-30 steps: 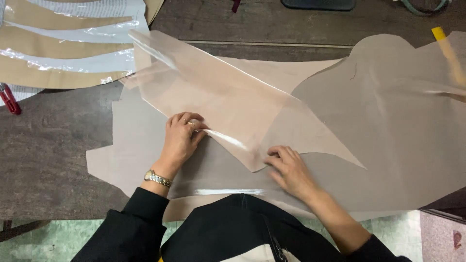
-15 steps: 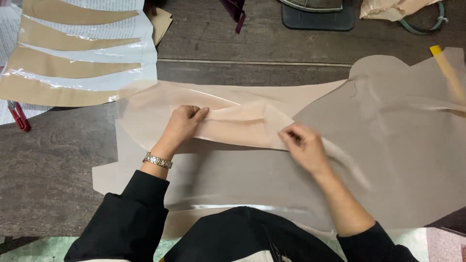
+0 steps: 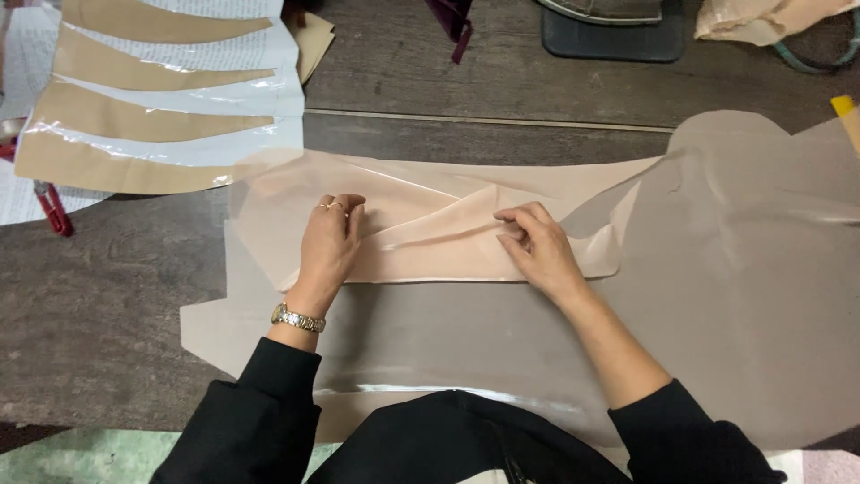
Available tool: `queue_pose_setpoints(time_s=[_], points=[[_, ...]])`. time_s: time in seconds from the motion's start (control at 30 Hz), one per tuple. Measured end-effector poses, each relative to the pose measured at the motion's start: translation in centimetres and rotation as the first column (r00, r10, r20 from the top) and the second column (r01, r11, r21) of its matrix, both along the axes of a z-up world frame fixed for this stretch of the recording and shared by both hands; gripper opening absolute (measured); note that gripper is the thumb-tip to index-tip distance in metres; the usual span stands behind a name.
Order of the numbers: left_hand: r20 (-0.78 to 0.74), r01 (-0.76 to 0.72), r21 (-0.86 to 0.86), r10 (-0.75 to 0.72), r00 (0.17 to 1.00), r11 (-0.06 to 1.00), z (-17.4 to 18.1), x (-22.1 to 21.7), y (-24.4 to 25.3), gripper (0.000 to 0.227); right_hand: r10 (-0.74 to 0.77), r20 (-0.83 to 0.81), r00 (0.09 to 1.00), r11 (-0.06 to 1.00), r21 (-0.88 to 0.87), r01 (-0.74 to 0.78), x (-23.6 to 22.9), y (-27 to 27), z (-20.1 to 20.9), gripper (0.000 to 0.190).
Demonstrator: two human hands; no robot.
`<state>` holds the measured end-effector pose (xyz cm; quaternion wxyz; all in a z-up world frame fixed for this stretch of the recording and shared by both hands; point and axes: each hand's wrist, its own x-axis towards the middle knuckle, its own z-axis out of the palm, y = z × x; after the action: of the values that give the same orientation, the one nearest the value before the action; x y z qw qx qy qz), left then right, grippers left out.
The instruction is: The person smooths a large piece of light-colored fabric on a work table, then places a paper pattern on top of it. They adjust the pattern's position, lift it to check the fabric underneath, and reposition it multiple times to align it correctly.
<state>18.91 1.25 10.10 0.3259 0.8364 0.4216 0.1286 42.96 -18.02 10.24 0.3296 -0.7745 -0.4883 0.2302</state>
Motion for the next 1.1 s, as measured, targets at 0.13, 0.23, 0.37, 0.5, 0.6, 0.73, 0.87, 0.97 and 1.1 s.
queue_pose_setpoints(time_s=[0.13,0.23,0.37,0.5,0.6,0.73,0.87,0.97,1.1], points=[[0.064,-0.043,0.046,0.04,0.997,0.998,-1.0,-1.5,-0.2,0.02,0.116,0.09,0.989,0.993,-0.017,-0.115,0.6,1.4,-1.9,0.033],[0.068,-0.025,0.104,0.018,0.998,0.994,-0.6,-1.8,-0.8,0.015,0.15,0.17,0.974,0.989,-0.033,-0.146,0.9,2.1,-2.6,0.015],[0.058,0.09,0.122,-0.098,0.994,0.988,-0.4,-1.2,-1.5,0.019,0.202,0.076,0.977,0.979,-0.034,-0.2,1.1,2.5,0.4,0.007],[0.099,0.333,0.046,-0.336,0.937,0.942,1.6,0.9,-3.2,0.045,0.137,-0.285,0.949,0.985,-0.067,-0.162,0.9,1.6,3.1,0.013],[0.247,0.418,-0.035,-0.398,0.884,0.908,2.8,3.0,-5.1,0.044,0.148,-0.399,0.905,0.983,-0.039,-0.178,0.3,1.1,6.1,0.01],[0.362,0.477,-0.117,-0.41,0.837,0.871,4.4,4.9,-7.0,0.036,0.152,-0.436,0.887,0.984,-0.023,-0.179,-0.2,0.0,7.0,0.01],[0.454,0.411,-0.436,-0.199,0.869,0.8,3.7,5.3,-8.0,0.016,0.108,-0.461,0.881,0.994,0.066,-0.088,-0.8,-0.6,8.5,0.013],[0.466,0.401,-0.491,-0.156,0.871,0.773,4.7,4.9,-8.2,0.018,0.06,-0.48,0.875,0.995,0.097,-0.015,-1.1,-1.1,9.1,0.019],[0.452,0.385,-0.507,-0.143,0.88,0.771,5.2,4.7,-8.3,0.019,0.093,-0.468,0.879,0.989,0.145,-0.027,-0.3,-2.1,8.4,0.033]])
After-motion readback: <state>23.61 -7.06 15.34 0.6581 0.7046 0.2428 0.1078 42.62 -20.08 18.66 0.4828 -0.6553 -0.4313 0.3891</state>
